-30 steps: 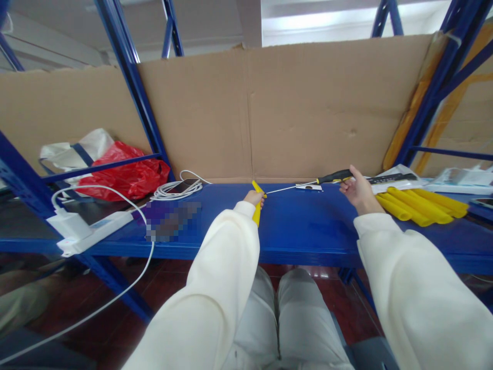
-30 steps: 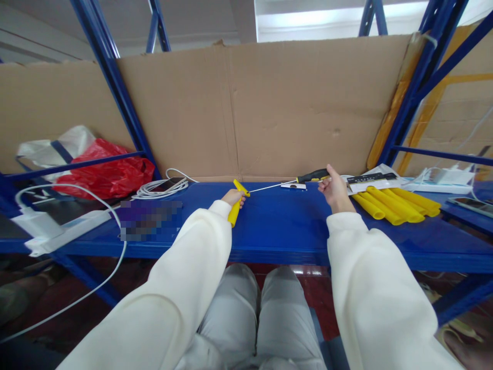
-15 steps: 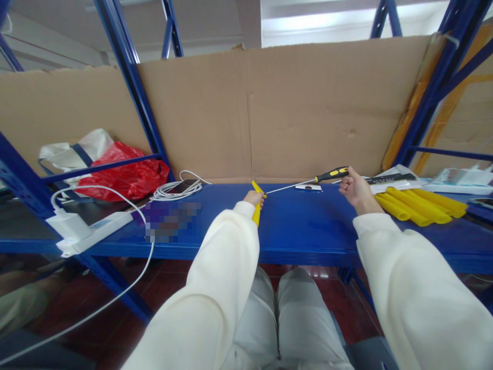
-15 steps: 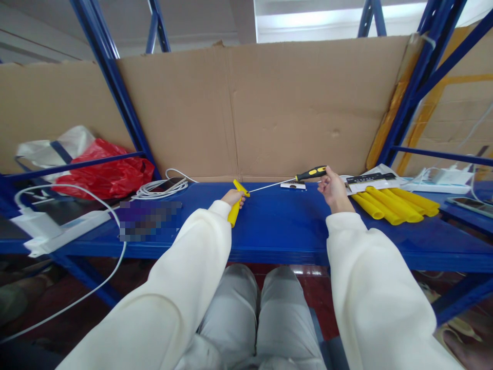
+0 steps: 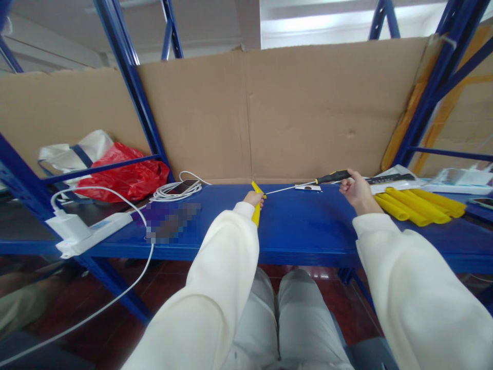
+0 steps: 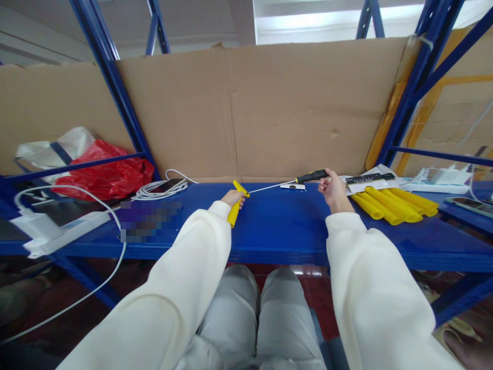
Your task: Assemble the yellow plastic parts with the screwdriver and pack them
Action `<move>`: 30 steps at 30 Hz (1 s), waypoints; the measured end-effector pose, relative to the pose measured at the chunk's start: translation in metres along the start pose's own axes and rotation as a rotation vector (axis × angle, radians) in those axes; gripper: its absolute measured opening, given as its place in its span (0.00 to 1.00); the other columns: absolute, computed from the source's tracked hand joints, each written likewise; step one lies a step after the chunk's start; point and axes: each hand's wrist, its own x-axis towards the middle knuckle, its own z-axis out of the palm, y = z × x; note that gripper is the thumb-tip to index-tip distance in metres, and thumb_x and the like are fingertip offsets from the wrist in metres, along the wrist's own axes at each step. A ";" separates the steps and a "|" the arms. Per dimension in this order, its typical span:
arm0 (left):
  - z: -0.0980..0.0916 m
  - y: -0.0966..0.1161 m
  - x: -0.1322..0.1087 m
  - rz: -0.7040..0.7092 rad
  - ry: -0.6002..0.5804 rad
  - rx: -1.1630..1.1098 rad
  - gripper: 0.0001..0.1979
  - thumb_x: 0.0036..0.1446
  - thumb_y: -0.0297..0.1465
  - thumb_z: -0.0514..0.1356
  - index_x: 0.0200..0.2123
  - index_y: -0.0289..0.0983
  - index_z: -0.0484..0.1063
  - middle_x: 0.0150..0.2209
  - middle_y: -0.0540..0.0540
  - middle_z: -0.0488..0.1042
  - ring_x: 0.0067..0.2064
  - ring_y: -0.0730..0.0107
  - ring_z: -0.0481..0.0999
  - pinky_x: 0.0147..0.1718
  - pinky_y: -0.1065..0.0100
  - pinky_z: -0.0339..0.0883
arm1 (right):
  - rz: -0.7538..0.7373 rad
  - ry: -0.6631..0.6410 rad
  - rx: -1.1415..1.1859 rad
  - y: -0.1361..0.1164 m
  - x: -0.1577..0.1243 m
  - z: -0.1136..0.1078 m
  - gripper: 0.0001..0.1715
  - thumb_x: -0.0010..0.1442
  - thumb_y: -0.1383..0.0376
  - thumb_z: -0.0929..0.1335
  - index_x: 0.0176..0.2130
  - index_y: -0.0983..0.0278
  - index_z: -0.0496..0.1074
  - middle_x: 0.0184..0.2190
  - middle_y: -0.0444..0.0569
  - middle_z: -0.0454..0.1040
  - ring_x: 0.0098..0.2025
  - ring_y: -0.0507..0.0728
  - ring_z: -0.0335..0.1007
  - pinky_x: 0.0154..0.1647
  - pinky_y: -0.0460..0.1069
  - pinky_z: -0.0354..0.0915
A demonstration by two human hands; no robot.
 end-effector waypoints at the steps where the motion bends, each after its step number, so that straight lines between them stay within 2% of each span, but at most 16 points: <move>1: 0.000 0.000 0.000 0.000 0.002 0.000 0.09 0.69 0.20 0.55 0.37 0.33 0.73 0.17 0.58 0.61 0.17 0.78 0.61 0.21 0.74 0.58 | 0.006 0.005 -0.006 -0.001 0.000 0.000 0.22 0.65 0.60 0.72 0.26 0.59 0.60 0.15 0.39 0.63 0.15 0.48 0.53 0.14 0.42 0.54; 5: 0.000 0.000 0.001 0.006 0.004 0.000 0.09 0.68 0.20 0.55 0.35 0.34 0.72 0.17 0.58 0.61 0.17 0.78 0.61 0.21 0.74 0.58 | 0.020 -0.014 -0.022 -0.003 -0.001 0.001 0.20 0.68 0.59 0.71 0.27 0.60 0.62 0.17 0.42 0.66 0.16 0.49 0.57 0.15 0.43 0.58; 8: 0.000 -0.002 0.003 0.005 0.006 0.001 0.09 0.68 0.20 0.56 0.35 0.33 0.72 0.17 0.58 0.61 0.18 0.77 0.61 0.21 0.73 0.59 | -0.022 -0.035 -0.025 0.000 -0.001 0.001 0.24 0.67 0.56 0.73 0.28 0.59 0.59 0.16 0.39 0.63 0.16 0.48 0.55 0.15 0.42 0.57; 11: -0.001 -0.003 0.006 0.003 0.004 0.002 0.07 0.66 0.21 0.58 0.36 0.33 0.73 0.18 0.57 0.63 0.18 0.77 0.63 0.24 0.73 0.63 | -0.095 -0.044 -0.030 0.004 0.000 0.001 0.31 0.61 0.50 0.78 0.28 0.58 0.55 0.15 0.34 0.56 0.15 0.47 0.52 0.14 0.42 0.52; 14: -0.001 -0.003 0.007 0.005 0.003 -0.001 0.06 0.66 0.21 0.58 0.36 0.33 0.74 0.18 0.57 0.63 0.19 0.76 0.63 0.25 0.72 0.64 | -0.137 -0.037 -0.034 0.007 0.001 0.000 0.36 0.56 0.48 0.80 0.28 0.57 0.54 0.15 0.33 0.54 0.15 0.48 0.51 0.13 0.43 0.50; 17: -0.001 -0.003 0.006 0.008 0.005 0.001 0.07 0.66 0.20 0.57 0.36 0.33 0.74 0.17 0.57 0.63 0.18 0.76 0.63 0.24 0.72 0.63 | -0.134 -0.030 -0.038 0.007 0.002 0.000 0.35 0.55 0.49 0.81 0.28 0.58 0.55 0.15 0.33 0.55 0.15 0.48 0.52 0.13 0.43 0.50; 22: 0.000 -0.002 0.003 0.010 0.009 0.001 0.09 0.66 0.20 0.56 0.35 0.33 0.74 0.17 0.57 0.62 0.18 0.76 0.62 0.23 0.73 0.62 | -0.076 -0.027 -0.051 0.005 0.002 0.001 0.34 0.59 0.51 0.78 0.26 0.58 0.53 0.14 0.34 0.53 0.15 0.48 0.51 0.13 0.43 0.51; 30: -0.001 -0.004 0.008 0.007 0.002 0.000 0.07 0.66 0.21 0.57 0.37 0.33 0.74 0.17 0.57 0.63 0.18 0.76 0.63 0.22 0.73 0.62 | -0.123 -0.044 -0.047 0.005 0.002 0.001 0.37 0.55 0.45 0.80 0.27 0.57 0.53 0.13 0.33 0.51 0.15 0.49 0.52 0.12 0.43 0.52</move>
